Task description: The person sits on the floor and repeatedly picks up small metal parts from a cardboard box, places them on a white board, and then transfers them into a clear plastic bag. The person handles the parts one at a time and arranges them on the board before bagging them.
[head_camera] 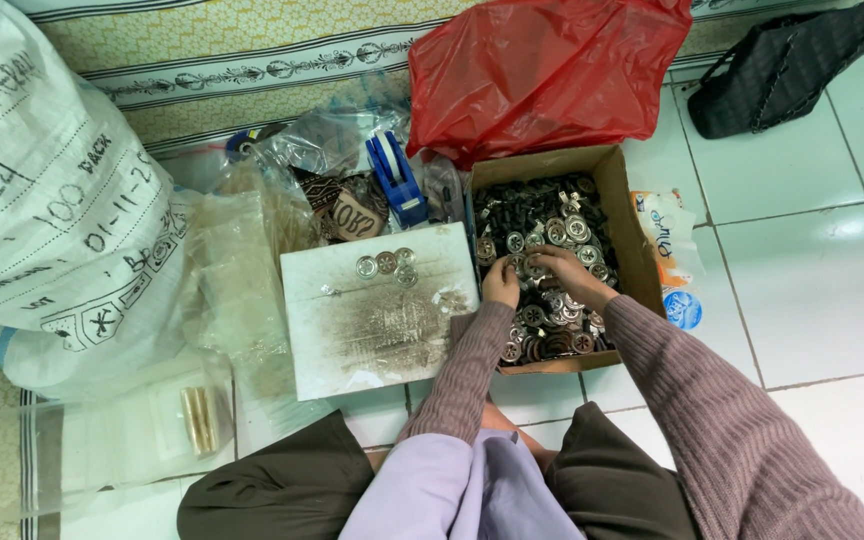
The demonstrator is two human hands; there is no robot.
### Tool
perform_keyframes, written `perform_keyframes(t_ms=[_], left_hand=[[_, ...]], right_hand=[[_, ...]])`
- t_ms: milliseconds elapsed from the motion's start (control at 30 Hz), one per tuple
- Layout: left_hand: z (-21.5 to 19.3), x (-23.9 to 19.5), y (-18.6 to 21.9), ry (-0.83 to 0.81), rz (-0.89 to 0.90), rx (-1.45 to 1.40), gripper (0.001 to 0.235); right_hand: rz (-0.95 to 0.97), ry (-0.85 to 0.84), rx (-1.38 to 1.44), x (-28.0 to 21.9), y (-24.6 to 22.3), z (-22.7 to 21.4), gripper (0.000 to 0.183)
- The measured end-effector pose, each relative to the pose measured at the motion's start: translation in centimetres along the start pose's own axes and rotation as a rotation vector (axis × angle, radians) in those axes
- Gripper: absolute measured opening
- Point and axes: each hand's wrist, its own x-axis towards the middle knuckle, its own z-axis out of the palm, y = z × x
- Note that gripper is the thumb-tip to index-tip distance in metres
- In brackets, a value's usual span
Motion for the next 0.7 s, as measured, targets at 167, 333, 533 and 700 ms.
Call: perform_keyframes(t_ms=[167,333,533,700], left_hand=[[-2.2,-3.1,4.1,-0.045,-0.028,-0.149,0.040],[-2.4,-3.1,4.3,-0.071,-0.023,-0.205,0.041],[-2.1,-2.9,3.7,-0.083,-0.040,-0.201,0.043],[-1.7,-2.5,3.3,-0.013,0.046,-0.100,0.039]], right_hand=[[-0.020,-0.005,-0.016,0.5,0.9,-0.3,0.053],[-0.063,-0.007,-0.085,1.5,1.7,-1.1,0.053],[-0.057,-0.026,-0.021,0.0,-0.2,-0.7,0.057],[-0.046,0.033,0.054,2.6,2.7,-0.9,0.033]])
